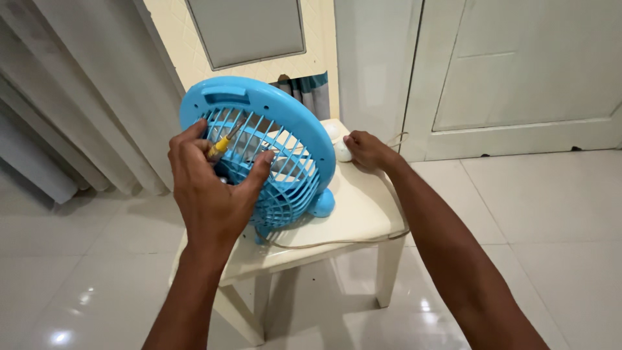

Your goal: The person uses a yellow-handled screwdriver to loosen and tighten screws on the base and rear housing of a blue cartoon-themed table fan. The fan is rotated and repositioned on a white stool while the person works on different screw locations.

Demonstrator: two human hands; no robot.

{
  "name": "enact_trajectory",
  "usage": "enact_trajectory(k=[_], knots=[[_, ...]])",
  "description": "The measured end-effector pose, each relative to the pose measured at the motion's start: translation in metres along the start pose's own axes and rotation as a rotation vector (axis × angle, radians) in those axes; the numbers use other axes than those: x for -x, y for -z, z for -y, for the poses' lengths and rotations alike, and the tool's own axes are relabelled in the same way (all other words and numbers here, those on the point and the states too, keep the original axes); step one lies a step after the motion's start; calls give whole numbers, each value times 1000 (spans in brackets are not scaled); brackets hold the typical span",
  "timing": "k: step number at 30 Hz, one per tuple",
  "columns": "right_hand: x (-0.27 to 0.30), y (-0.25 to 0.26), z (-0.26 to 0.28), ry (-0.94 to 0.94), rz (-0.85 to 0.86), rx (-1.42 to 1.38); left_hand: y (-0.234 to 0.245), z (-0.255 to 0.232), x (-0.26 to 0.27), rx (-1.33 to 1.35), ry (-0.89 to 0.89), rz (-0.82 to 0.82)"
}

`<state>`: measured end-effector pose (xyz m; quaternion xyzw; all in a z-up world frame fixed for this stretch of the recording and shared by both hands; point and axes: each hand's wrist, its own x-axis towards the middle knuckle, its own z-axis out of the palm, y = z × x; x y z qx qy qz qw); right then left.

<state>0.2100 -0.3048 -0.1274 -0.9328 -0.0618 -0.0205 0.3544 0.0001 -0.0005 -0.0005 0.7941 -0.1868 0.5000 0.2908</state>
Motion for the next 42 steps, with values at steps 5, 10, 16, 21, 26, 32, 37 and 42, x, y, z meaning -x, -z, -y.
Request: enact_trajectory(k=[5, 10, 16, 21, 26, 32, 37, 42], knots=[[-15, -2, 12, -36, 18, 224, -1, -1, 2, -33, 4, -19], [-7, 1, 26, -110, -18, 229, -4, 4, 1, -11, 4, -20], [4, -1, 17, -98, -77, 100, -4, 4, 3, -13, -1, -36], [17, -8, 6, 26, -230, -88, -2, 1, 2, 0, 24, -33], [74, -31, 28, 258, -138, -750, 0, 0, 3, -3, 80, -12], [138, -47, 69, 432, -6, -820, 2, 3, 7, -52, -5, -72], [152, -58, 79, 559, -144, -642, 8, 0, 12, -35, -11, -29], [157, -61, 71, 545, -230, -502, 9, -5, 14, -67, -45, -22]])
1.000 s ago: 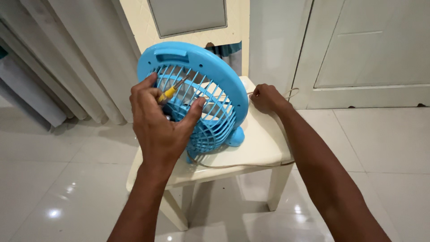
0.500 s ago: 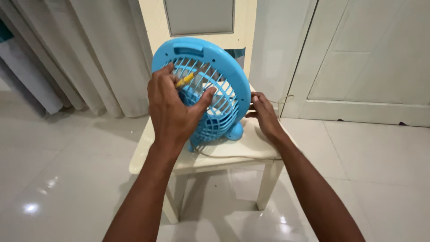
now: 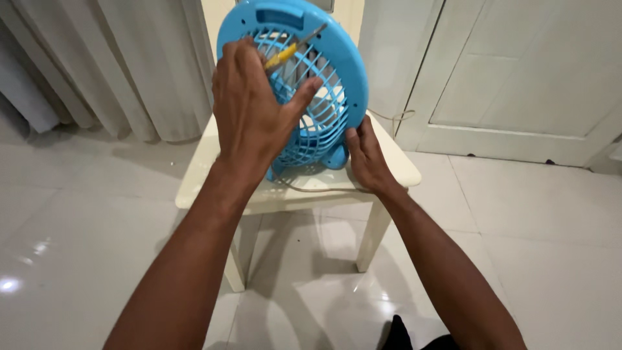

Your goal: The person uses a yellow-handled screwdriver to loosen and tighten screws on the base and rear housing of a blue cartoon-themed table fan. The fan is rotated and repositioned on a white stool while the person works on different screw locations.

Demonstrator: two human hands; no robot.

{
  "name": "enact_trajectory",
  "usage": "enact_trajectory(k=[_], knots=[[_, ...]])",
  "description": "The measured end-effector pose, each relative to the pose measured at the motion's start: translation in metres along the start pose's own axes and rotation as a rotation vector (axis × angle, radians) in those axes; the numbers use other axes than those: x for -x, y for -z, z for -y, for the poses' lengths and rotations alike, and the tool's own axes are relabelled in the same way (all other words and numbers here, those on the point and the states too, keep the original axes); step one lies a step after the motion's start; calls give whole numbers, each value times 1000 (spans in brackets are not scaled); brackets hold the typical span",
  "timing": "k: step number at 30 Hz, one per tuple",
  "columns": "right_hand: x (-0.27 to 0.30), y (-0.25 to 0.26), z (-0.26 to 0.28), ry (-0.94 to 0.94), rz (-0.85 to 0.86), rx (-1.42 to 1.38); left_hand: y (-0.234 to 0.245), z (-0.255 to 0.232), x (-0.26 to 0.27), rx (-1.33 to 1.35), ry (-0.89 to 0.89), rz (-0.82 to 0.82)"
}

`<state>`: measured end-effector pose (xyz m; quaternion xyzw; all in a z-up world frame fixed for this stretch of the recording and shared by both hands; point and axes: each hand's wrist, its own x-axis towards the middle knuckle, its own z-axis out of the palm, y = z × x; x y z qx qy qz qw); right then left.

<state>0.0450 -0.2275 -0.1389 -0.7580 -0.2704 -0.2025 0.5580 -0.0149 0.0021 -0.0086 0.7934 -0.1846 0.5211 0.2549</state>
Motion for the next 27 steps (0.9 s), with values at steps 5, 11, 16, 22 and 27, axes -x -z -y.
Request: enact_trajectory(k=[5, 11, 16, 22, 27], knots=[[-3, -2, 2, 49, 7, -53, 1, -1, -1, -4, 81, 102], [-17, 2, -3, -86, -3, -108, 0, 18, -3, 132, -98, 97], [-25, 2, -6, -107, 4, -92, -8, 23, -15, 132, -151, 96], [-25, 4, -20, -108, 5, -158, -15, 23, -17, 203, -143, 106], [-28, 6, -25, -152, -23, -199, -16, 20, -19, 247, -111, 136]])
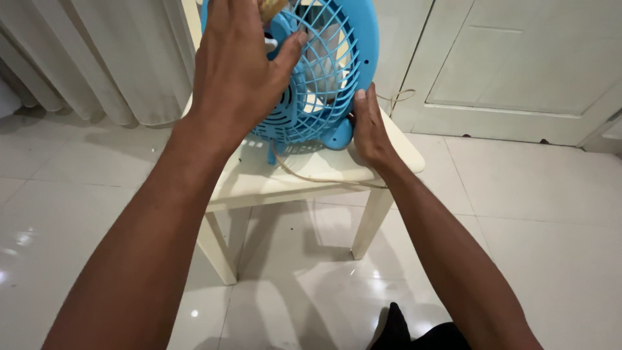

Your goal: The person uses a yellow-handled screwdriver to loosen and tighten screws on the base and rear housing of a blue cartoon-themed table fan. The fan is rotated and repositioned on a white stool while the person works on different screw locations.

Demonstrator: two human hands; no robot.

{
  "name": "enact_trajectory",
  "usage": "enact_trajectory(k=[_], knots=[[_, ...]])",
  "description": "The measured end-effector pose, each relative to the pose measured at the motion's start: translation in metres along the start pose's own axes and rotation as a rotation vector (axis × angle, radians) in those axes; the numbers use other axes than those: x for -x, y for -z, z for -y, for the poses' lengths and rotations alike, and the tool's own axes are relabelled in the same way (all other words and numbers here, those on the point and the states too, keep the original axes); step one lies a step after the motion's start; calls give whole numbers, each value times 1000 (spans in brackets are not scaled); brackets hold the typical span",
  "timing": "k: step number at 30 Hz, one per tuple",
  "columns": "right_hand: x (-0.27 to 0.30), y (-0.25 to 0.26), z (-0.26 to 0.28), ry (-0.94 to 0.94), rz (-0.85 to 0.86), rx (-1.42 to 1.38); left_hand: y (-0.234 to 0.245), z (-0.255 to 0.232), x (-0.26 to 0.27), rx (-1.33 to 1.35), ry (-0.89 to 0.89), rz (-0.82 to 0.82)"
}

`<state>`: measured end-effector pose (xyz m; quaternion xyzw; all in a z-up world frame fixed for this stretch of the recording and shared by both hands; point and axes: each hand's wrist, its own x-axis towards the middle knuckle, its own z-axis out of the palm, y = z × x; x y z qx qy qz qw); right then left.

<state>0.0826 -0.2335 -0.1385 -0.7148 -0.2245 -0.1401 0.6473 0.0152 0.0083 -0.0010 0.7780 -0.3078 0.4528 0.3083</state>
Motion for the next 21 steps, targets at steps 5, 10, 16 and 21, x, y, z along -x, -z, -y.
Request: enact_trajectory(k=[5, 10, 16, 21], knots=[[8, -4, 1, 34, -30, 15, 7, -9, 2, -182, -167, -120], [7, -8, 4, 161, -24, 1, 14, -22, 0, -485, -144, -63], [12, -7, 2, 200, -2, -11, 16, -54, 12, -286, -141, 162], [16, -7, 4, 268, -44, 140, 16, -84, 33, -338, -189, 220]])
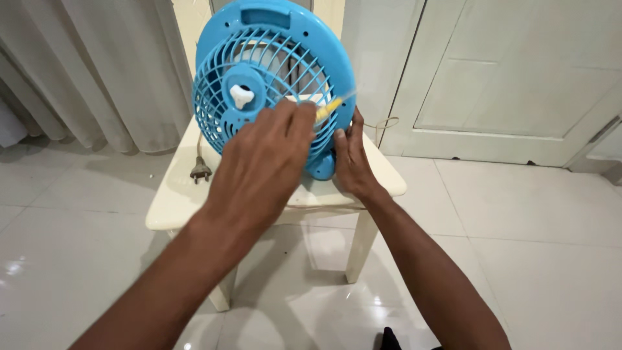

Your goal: The person uses a yellow-handled screwdriver to loosen and tighten screws on the base and rear housing of a blue cartoon-themed table fan. The fan is rotated and repositioned on a white stool while the person works on different screw locations.

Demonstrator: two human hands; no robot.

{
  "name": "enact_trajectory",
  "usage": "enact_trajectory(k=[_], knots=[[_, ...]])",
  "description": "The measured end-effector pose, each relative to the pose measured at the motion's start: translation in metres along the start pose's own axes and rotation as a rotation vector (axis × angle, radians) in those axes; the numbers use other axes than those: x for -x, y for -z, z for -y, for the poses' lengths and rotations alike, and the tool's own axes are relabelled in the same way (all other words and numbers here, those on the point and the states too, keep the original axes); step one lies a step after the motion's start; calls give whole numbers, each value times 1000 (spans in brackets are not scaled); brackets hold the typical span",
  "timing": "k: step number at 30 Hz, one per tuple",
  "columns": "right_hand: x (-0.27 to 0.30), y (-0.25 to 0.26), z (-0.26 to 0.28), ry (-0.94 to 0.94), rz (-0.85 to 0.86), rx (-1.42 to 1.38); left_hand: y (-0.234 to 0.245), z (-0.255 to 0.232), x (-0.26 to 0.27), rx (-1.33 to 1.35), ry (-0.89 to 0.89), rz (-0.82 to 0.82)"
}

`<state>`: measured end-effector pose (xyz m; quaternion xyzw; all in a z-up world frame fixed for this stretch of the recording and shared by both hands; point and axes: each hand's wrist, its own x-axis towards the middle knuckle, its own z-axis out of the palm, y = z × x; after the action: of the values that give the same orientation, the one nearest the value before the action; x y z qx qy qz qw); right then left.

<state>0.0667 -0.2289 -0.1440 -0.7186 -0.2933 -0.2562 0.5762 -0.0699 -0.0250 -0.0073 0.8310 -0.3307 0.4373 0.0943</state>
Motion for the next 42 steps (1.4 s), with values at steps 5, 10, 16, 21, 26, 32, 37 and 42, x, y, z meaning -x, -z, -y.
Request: enact_trajectory(k=[5, 10, 16, 21, 26, 32, 37, 42], knots=[[5, 0, 7, 31, 12, 71, -6, -16, 14, -96, -17, -46], [3, 1, 10, -14, -1, 91, -25, -18, 16, -129, -10, -107], [2, 3, 13, -88, 44, -12, -38, -21, 14, -93, -3, -186], [1, 4, 12, -37, 79, -42, -41, -21, 11, -98, 13, -171], [1, 5, 13, -115, 52, 49, -44, -22, 7, -133, 7, -193], [1, 5, 13, 16, 70, 75, -48, -22, 0, -151, 11, -170], [-1, 7, 6, 99, 68, 210, -50, -25, -1, -195, -17, -159], [-2, 7, 3, 97, 50, 395, -52, -27, -2, -251, -7, -99]])
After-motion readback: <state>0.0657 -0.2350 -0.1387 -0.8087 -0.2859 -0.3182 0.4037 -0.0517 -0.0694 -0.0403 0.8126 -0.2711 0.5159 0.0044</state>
